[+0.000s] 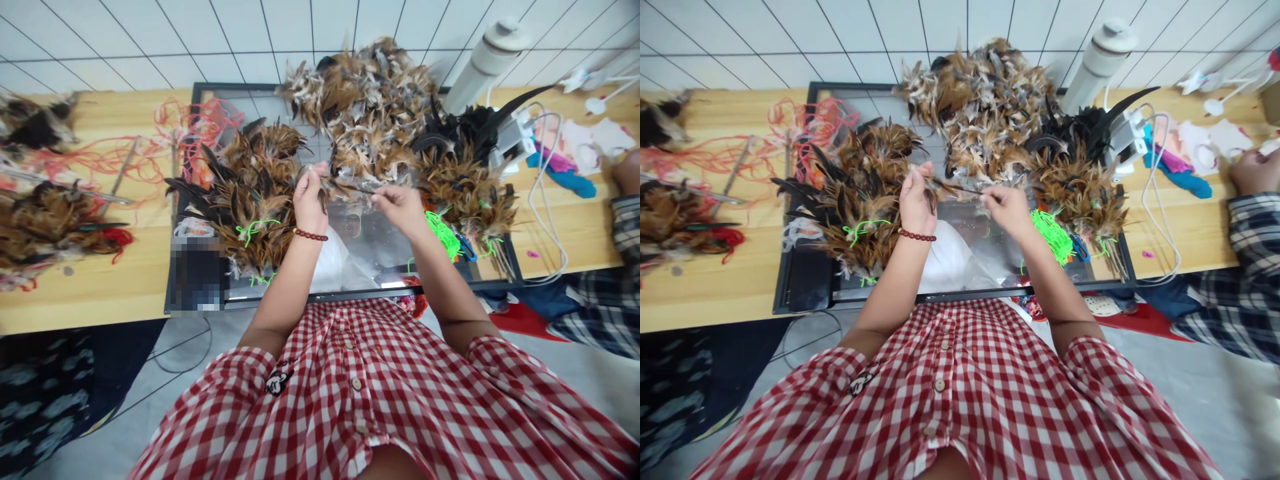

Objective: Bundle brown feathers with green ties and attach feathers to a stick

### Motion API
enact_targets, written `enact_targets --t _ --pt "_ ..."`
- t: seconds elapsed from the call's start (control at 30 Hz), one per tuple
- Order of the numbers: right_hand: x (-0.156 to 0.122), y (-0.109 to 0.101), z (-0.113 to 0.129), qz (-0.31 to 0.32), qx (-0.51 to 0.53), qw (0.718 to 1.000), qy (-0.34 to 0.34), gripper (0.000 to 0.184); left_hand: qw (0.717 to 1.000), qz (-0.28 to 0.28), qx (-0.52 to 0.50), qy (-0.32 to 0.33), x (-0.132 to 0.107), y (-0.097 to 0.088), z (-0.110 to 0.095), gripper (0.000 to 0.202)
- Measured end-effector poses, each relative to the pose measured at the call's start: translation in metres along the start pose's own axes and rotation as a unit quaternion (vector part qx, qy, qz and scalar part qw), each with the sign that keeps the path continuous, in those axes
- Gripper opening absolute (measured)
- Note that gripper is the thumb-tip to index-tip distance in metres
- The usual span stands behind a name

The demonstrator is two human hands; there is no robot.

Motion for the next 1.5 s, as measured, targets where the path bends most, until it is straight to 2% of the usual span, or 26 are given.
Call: enact_targets --t 0.07,0.17,0.3,0.4,0.47,0.53,0.6,0.67,0.73,0.83,0.97,1.13,1.3,1.5 --pt "0.007 -0.014 -0.005 -0.036 -0.125 0.992 -0.005 0.017 1.0 -0.026 -0.008 0.012 0.007 -0.006 -0.001 0.025" --pt "0.016 -0.017 0.004 0.005 -0.249 0.968 -0.032 0.017 0.999 -0.029 -0.023 0.004 0.011 -0.012 -0.002 0.023" --pt "0.024 0.009 0.036 0.086 -0.305 0.945 -0.081 0.028 0.999 -0.007 -0.04 -0.023 0.014 -0.015 -0.001 0.026" --pt "0.03 0.03 0.05 0.104 -0.333 0.933 -0.087 0.031 0.996 0.016 -0.067 -0.06 0.014 -0.014 -0.002 0.029" --pt "0.032 0.037 0.05 0.104 -0.343 0.93 -0.086 0.029 0.991 0.031 -0.092 -0.089 0.013 -0.013 -0.004 0.03" --pt "0.035 0.037 0.044 0.099 -0.326 0.937 -0.083 0.025 0.987 0.038 -0.108 -0.109 0.011 -0.012 -0.006 0.035" --pt "0.037 0.031 0.032 0.074 -0.266 0.959 -0.062 0.02 0.985 0.042 -0.118 -0.12 0.008 -0.011 -0.009 0.039" --pt "0.038 0.022 0.018 0.029 -0.158 0.987 -0.026 0.016 0.983 0.049 -0.127 -0.126 0.005 -0.008 -0.011 0.042" --pt "0.037 0.013 0.007 -0.02 -0.012 1.0 -0.005 0.026 0.981 0.063 -0.133 -0.131 0.002 -0.006 -0.012 0.042" --pt "0.033 0.005 -0.001 -0.04 0.177 0.983 -0.006 0.048 0.98 0.081 -0.115 -0.142 0.0 -0.004 -0.011 0.035" --pt "0.026 0.001 0.002 -0.01 0.27 0.963 0.004 0.057 0.981 0.082 -0.073 -0.158 -0.002 -0.001 -0.006 0.026" --pt "0.02 -0.003 0.016 -0.023 0.288 0.957 -0.027 0.056 0.978 0.078 -0.007 -0.194 -0.007 0.003 0.01 0.028" --pt "0.016 0.003 0.026 -0.022 0.222 0.973 -0.058 0.056 0.983 0.099 0.096 -0.118 -0.017 0.009 0.019 0.022" --pt "0.007 0.01 0.036 -0.059 0.063 0.99 -0.111 0.044 0.986 0.071 0.121 -0.093 -0.022 0.007 0.028 0.013"
Point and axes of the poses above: each hand's wrist, its own x-axis towards the middle knuckle, its own y-axis out of the palm, z = x × y, the point moved 2 cm from there along x, towards the middle knuckle, and after that the axes turned 11 degrees about -x, right-handed, at the moved point
